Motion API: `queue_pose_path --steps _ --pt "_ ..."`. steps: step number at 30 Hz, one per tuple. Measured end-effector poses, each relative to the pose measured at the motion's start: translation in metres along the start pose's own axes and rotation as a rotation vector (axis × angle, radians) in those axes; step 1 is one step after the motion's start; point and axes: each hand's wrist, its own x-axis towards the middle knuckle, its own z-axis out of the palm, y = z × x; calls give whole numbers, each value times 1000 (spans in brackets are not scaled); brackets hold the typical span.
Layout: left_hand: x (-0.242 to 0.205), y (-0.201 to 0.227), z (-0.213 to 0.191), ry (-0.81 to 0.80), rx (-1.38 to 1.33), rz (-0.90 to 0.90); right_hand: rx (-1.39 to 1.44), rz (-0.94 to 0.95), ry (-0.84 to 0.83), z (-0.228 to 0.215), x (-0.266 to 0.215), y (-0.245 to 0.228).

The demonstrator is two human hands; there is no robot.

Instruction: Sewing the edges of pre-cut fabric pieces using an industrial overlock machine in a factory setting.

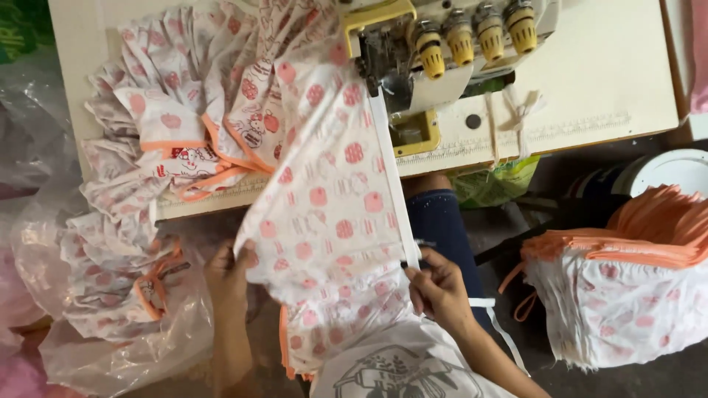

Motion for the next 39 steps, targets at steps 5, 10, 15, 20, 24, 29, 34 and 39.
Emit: queue_pose_path --steps 5,10,15,20,24,29,34,39 --pt "32 10 4 47 -168 198 59 -196 54 15 34 -10" --pt "70 31 10 70 -278 281 58 -273 63 37 65 -37" --pt "122 44 13 141 -367 314 39 -367 54 43 109 -52" --pt "127 127 42 172 -553 289 -91 -426 103 56 131 -61" --pt "154 113 19 49 -666 239 -458 -550 230 48 84 -49" --pt "77 68 1 52 -268 299 -403 -216 278 -19 1 63" --pt "67 -49 25 -302 189 33 -595 -406 206 -29 81 83" --pt "76 -136 56 -47 83 63 -335 -255 29 -35 188 80"
